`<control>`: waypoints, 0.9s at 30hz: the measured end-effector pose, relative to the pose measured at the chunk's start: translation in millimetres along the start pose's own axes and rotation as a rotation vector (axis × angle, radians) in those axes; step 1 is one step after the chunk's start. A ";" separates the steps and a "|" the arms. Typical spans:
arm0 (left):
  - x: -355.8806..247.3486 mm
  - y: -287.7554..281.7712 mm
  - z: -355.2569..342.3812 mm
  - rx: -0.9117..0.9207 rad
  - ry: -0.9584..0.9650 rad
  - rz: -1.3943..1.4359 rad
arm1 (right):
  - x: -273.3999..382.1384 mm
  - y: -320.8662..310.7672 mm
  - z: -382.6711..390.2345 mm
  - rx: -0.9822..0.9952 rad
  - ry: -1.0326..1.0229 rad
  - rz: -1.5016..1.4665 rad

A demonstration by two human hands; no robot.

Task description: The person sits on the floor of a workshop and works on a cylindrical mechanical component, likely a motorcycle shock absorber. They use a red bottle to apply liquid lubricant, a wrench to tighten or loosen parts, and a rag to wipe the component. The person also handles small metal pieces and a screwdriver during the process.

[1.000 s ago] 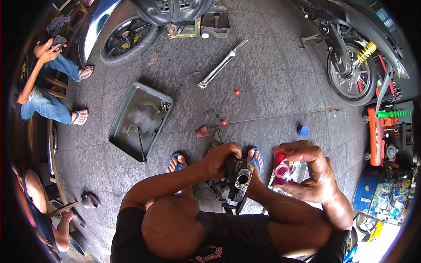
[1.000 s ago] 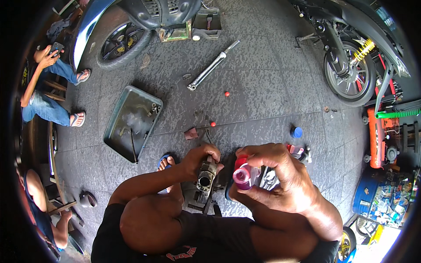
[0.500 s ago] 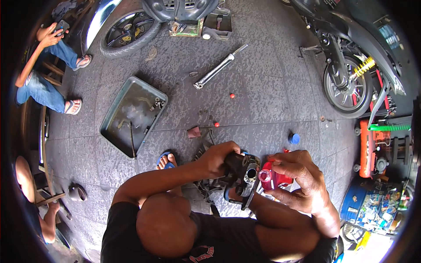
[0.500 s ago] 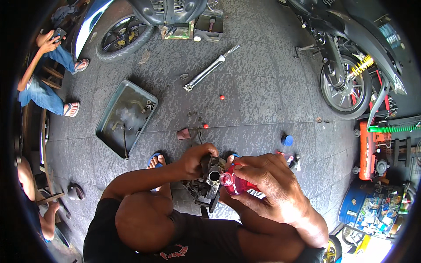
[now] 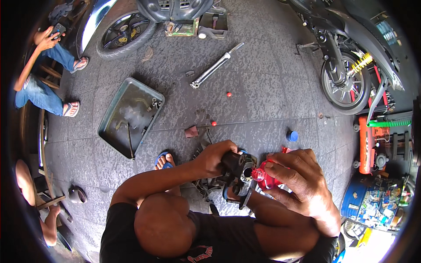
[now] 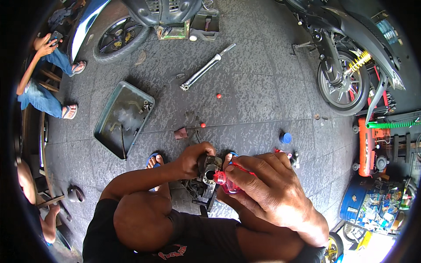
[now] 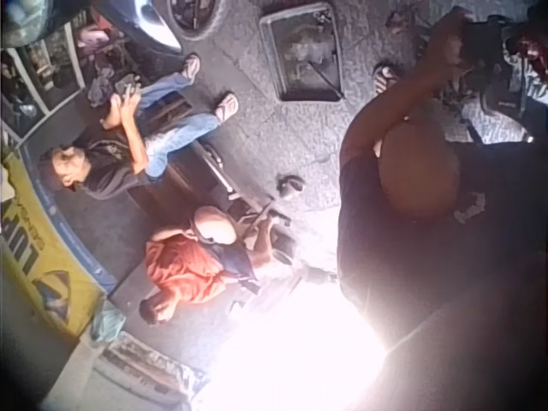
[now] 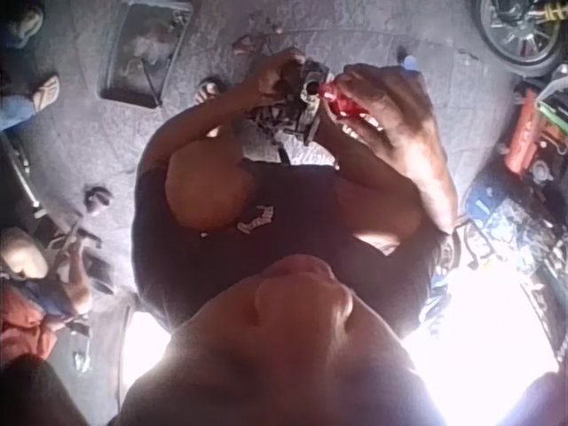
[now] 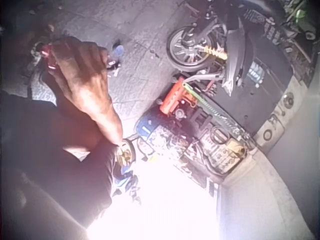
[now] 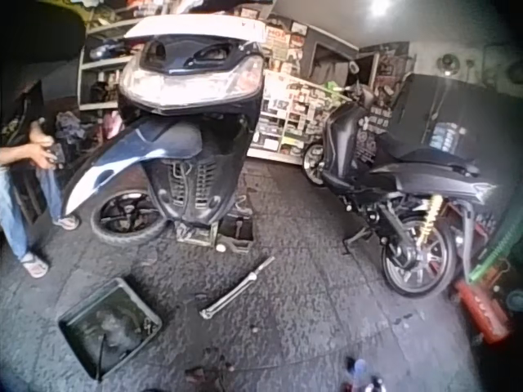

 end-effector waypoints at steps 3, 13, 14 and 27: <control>-1.3 0.1 -1.2 0.006 -0.013 -0.006 | 1.6 -1.3 0.0 0.006 0.002 0.036; 4.0 3.5 1.1 0.009 0.007 0.000 | 4.1 -3.4 0.9 0.015 0.013 0.075; 4.1 3.6 1.0 0.012 0.008 0.001 | 4.2 -3.6 0.4 0.016 0.009 0.079; 2.2 4.3 -1.6 0.023 -0.020 -0.025 | 5.2 -6.8 -0.9 0.018 0.011 0.108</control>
Point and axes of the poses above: each hand's wrist, its own z-axis away from the middle knuckle, its own y-axis out of the palm, x = y × z, the point moved 10 cm from there along -z, towards the middle knuckle, and after that the axes turned 3 degrees about -x, right-handed, at the moved point
